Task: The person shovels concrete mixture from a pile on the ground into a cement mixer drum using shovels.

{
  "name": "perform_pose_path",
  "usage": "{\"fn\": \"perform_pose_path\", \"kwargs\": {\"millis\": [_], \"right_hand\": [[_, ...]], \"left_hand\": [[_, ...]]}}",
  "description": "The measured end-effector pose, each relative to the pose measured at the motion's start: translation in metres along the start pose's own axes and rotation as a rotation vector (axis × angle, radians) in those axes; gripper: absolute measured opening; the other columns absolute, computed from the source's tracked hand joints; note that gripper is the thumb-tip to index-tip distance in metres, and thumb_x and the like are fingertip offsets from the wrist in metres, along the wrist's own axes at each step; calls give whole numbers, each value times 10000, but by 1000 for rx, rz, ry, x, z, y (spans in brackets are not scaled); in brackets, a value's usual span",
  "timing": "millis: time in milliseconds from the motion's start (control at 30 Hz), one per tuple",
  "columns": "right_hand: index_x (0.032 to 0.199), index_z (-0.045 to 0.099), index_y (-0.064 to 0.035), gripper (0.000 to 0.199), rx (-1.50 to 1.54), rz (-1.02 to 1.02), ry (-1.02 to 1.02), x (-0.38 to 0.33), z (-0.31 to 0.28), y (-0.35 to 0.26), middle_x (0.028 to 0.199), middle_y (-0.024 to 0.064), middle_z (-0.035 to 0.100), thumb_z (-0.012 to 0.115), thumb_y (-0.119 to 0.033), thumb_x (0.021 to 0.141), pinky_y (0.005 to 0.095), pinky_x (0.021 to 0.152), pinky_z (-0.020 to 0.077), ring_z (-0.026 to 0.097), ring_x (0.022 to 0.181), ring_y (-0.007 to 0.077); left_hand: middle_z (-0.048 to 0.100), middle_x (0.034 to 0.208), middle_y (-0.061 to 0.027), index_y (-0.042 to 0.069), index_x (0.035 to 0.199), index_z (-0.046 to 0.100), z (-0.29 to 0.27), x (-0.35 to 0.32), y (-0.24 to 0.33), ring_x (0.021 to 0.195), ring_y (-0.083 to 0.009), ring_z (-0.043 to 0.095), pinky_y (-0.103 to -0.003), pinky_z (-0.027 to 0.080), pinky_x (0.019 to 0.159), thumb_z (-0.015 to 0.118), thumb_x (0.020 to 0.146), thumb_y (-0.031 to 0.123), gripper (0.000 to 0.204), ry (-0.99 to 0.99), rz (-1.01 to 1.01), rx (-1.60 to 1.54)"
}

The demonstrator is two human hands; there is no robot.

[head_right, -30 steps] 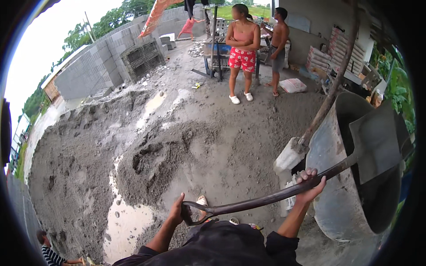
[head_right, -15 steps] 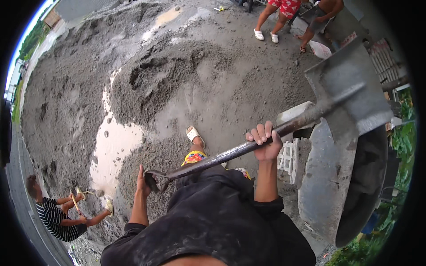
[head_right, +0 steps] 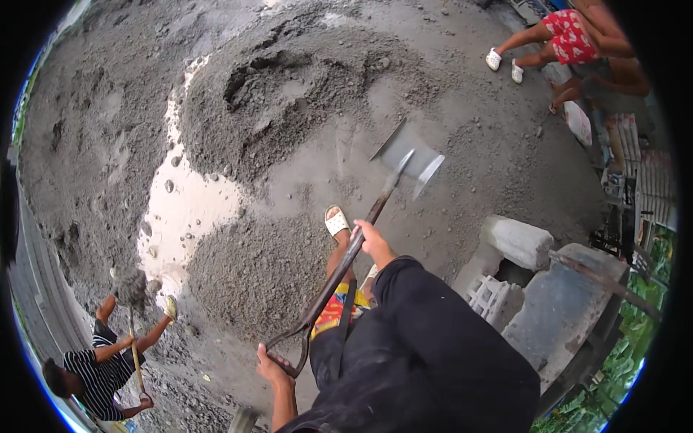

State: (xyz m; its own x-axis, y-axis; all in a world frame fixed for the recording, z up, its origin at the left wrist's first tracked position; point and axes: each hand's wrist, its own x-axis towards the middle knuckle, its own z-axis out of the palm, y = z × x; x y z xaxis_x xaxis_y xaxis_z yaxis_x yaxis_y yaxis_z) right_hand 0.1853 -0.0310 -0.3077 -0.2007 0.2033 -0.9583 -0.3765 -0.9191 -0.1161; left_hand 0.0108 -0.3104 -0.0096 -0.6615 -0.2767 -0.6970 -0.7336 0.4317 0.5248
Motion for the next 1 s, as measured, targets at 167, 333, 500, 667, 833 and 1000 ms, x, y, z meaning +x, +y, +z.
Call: {"fn": "perform_pose_path", "kwargs": {"millis": [167,333,500,667,833,1000], "right_hand": [[816,527,-67,150,-205,147,-21,117,14,106,645,52,526,645,-158,799,342,551,464,528,559,197],[700,560,-28,152,-428,343,187,134,72,149,645,70,566,661,-99,788,325,553,456,554,560,177],[770,580,-2,123,-833,154,130,197,56,46,688,99,605,650,-104,774,338,508,479,613,565,188],[696,527,75,190,-739,-166,233,309,153,-174,568,131,547,637,-80,709,363,397,444,552,445,196],[685,494,-47,108,-482,-10,-44,351,145,-309,521,24,446,592,-42,729,332,447,445,467,449,155],[692,497,-65,88,-485,96,-104,319,137,-286,518,7,441,564,-58,748,328,450,430,420,424,142]], "left_hand": [[362,453,-13,121,564,356,66,29,-7,350,-144,376,-277,318,335,569,817,449,466,180,-36,56],[338,436,-15,108,529,329,89,46,-28,323,-149,341,-301,298,321,560,833,439,505,613,-68,78],[336,449,-5,111,556,341,189,48,-54,348,-139,340,-290,306,337,557,841,435,482,673,-164,21],[343,516,-7,113,644,354,397,51,-49,409,-140,340,-281,326,379,546,850,438,430,397,-197,-268],[387,534,-30,83,634,355,528,13,-40,406,-147,385,-284,321,359,560,845,420,448,277,-215,-394],[397,503,-46,39,596,389,487,-12,-73,387,-155,389,-287,330,362,563,850,371,452,356,-20,-358]]}}
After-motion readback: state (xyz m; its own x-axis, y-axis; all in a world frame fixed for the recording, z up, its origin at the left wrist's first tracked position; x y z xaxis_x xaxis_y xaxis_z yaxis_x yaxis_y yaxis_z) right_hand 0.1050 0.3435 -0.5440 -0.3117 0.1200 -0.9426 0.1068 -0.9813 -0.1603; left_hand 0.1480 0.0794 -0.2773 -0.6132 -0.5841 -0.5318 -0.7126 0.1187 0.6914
